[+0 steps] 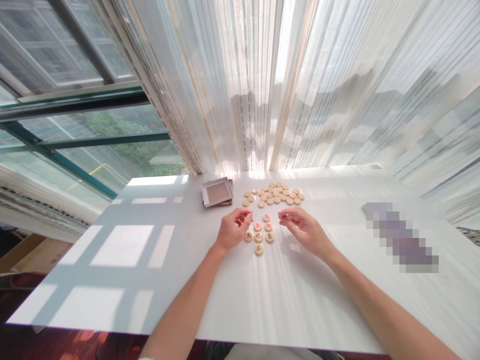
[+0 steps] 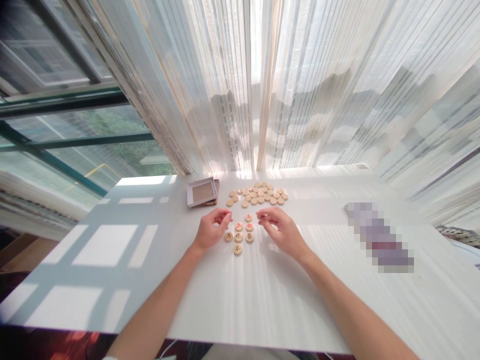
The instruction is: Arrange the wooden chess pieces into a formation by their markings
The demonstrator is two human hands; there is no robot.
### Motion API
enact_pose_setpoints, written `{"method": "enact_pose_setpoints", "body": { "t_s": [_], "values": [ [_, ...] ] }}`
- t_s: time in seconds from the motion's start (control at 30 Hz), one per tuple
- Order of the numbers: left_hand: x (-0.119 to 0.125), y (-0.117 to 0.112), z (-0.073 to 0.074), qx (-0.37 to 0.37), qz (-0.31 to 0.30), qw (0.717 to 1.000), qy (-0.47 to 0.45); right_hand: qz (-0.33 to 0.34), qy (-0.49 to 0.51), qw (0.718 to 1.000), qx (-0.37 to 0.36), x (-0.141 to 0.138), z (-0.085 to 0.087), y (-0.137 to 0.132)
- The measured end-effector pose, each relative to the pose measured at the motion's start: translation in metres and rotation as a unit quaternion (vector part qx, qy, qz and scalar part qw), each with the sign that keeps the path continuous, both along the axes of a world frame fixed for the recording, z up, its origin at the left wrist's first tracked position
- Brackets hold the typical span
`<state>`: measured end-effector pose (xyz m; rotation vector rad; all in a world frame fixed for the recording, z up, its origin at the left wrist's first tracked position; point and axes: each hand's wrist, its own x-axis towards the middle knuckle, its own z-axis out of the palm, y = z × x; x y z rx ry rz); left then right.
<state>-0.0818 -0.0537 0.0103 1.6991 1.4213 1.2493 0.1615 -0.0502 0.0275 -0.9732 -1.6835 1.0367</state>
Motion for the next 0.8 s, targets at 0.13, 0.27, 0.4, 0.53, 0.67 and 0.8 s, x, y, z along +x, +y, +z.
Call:
{"method": "enact_pose_setpoints", "body": {
  "t_s": [0.13,0.27,0.4,0.53,0.67,0.8],
  "values": [
    [-0.005,0.006,-0.004,-0.007,0.017,1.000,0.007,-0.002,-0.032,0.999,-0.026,0.002,0.000,0.001],
    [-0.008,0.009,-0.006,-0.018,0.034,0.999,0.004,0.021,-0.058,0.997,-0.055,0.003,-0.001,0.001],
    [-0.008,0.010,-0.006,-0.024,0.029,0.999,0.007,0.072,-0.084,0.991,-0.078,0.005,0.001,-0.001],
    [-0.007,0.010,-0.005,-0.023,0.027,0.999,0.008,0.084,-0.113,0.987,-0.076,0.010,0.008,-0.004],
    [-0.006,0.010,-0.006,-0.026,0.026,0.999,0.009,0.116,-0.138,0.976,-0.119,0.014,0.017,-0.010],
    [-0.005,0.010,-0.005,-0.028,0.027,0.999,0.011,0.139,-0.148,0.966,-0.163,0.011,0.018,-0.017]
  ]
}}
